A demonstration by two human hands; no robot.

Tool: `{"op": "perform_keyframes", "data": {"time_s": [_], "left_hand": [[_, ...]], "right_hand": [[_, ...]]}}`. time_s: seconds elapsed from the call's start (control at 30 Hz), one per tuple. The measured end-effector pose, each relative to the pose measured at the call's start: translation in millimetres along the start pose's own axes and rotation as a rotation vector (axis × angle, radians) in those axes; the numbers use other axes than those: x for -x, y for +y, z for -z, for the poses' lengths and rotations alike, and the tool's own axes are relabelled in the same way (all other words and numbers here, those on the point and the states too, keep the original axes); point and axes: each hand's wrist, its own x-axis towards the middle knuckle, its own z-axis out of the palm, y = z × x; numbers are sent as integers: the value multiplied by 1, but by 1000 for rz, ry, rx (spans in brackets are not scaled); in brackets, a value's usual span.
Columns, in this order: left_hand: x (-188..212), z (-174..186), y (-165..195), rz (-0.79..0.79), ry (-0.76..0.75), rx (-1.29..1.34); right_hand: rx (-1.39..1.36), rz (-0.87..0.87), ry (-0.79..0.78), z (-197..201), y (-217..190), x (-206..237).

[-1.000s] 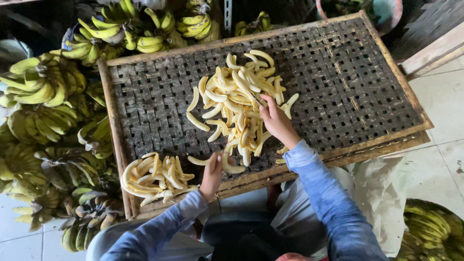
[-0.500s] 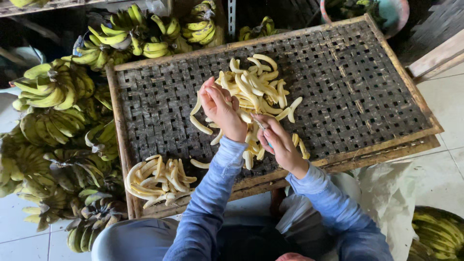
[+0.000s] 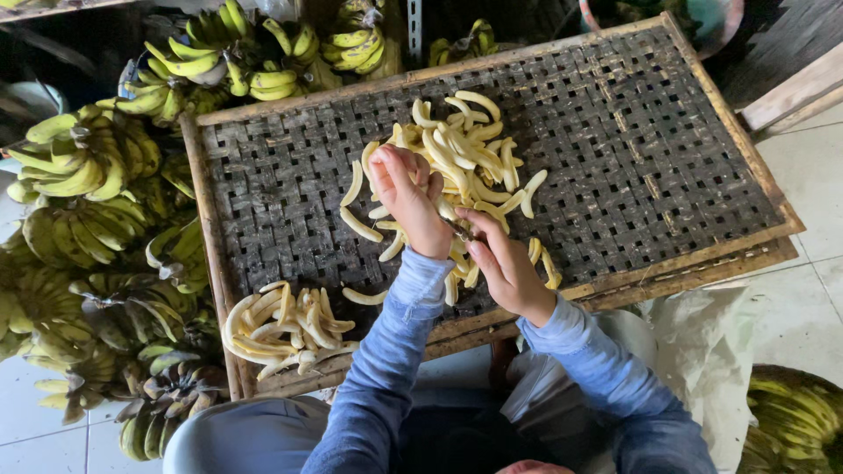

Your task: The person sits at a woven bamboo tray and peels small bananas one at a time, using a small knife to trim the peel and pulling the peel off by hand. Peeled bananas are placed in a pile on the tray and discarded peels are set aside at the edge.

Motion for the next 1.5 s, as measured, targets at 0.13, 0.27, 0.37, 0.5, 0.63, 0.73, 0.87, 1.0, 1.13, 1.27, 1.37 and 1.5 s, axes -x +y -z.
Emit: {"op": "perform_keyframes", "data": {"time_s": [0.13,0.27,0.37,0.5,0.63,0.73,0.87,1.0,1.13,1.27,1.37,1.5], "left_hand": [[2,0,3,104,-8,13],[7,5,3,146,-68,58],[13,12,-2,233,-118,118],[17,26,-21,350,-142,327],[15,52,-46,513,-130,379],[9,74,-65,578,-116,373],[5,94,-85,629,-128,448],[4,109,-87,827,4,445],[0,134,-85,265,-657,-750],[-29,149,-119,556,-361,-226],[-51,166,-134,191,-336,-903],[-53,218,-83,-256,-805,-1795]], "right_hand": [[95,61,6,-1,-1,-3],[178,-15,-6,-1,3,-7],[211,91,11,-1,9,-12],[284,81,-2,0,16,-16],[387,171,39,-1,20,-21],[440,221,63,-2,24,-25],[512,257,74,-1,34,-29],[585,163,36,1,51,-34],[654,167,43,-2,78,-45],[854,-186,-23,5,116,-57],[936,-298,59,18,143,-58],[1071,-274,79,29,163,-53]]}}
